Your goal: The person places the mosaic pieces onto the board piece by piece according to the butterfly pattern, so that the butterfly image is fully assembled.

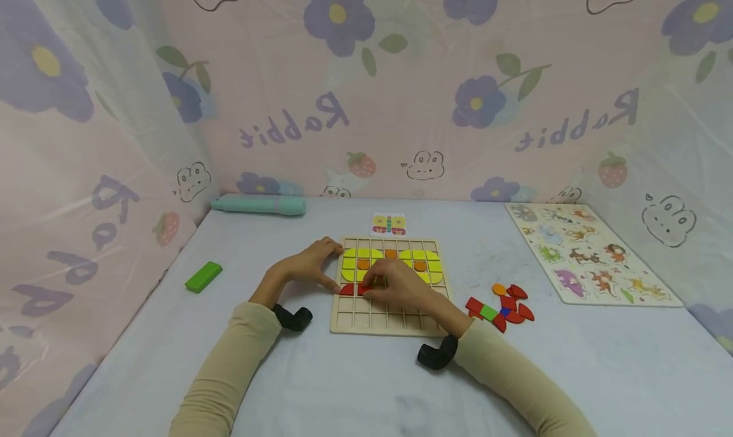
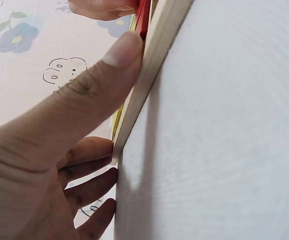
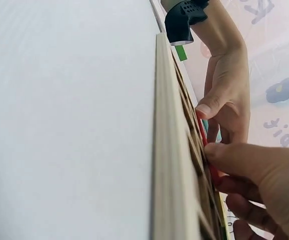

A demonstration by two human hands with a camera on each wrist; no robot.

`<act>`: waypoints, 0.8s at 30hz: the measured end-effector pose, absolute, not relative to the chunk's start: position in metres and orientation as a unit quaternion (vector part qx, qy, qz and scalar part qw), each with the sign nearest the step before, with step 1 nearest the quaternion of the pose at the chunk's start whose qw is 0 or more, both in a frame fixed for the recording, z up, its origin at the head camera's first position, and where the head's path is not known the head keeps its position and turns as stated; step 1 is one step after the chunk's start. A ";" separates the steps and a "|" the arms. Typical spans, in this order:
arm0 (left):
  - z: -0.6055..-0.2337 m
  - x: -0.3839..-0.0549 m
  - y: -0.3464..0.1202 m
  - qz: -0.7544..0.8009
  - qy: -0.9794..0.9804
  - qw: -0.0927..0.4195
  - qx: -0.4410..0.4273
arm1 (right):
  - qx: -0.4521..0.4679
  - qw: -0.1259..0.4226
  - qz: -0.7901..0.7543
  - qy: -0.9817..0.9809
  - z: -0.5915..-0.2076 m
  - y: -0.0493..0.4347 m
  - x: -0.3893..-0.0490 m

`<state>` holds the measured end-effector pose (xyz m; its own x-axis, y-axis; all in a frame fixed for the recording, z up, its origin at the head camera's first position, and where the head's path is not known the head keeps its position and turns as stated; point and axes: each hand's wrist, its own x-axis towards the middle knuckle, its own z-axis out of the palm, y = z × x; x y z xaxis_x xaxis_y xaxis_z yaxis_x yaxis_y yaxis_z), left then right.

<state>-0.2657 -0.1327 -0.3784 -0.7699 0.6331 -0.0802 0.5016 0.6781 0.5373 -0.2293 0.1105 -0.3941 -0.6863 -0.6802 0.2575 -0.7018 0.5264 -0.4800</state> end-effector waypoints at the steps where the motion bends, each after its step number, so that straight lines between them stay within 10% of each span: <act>1: -0.378 -0.266 -0.133 0.252 0.907 0.131 0.312 | 0.397 0.020 0.286 -0.872 -0.395 0.110 -0.229; 24: -0.380 -0.267 -0.132 0.248 0.911 0.138 0.300 | 0.416 0.051 0.319 -0.850 -0.373 0.157 -0.224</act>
<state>-0.2667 -0.1324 -0.3800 -0.7814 0.6156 -0.1020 0.4789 0.6965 0.5343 -0.2245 0.1571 -0.3731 -0.6482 -0.6753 0.3519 -0.7401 0.4498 -0.5000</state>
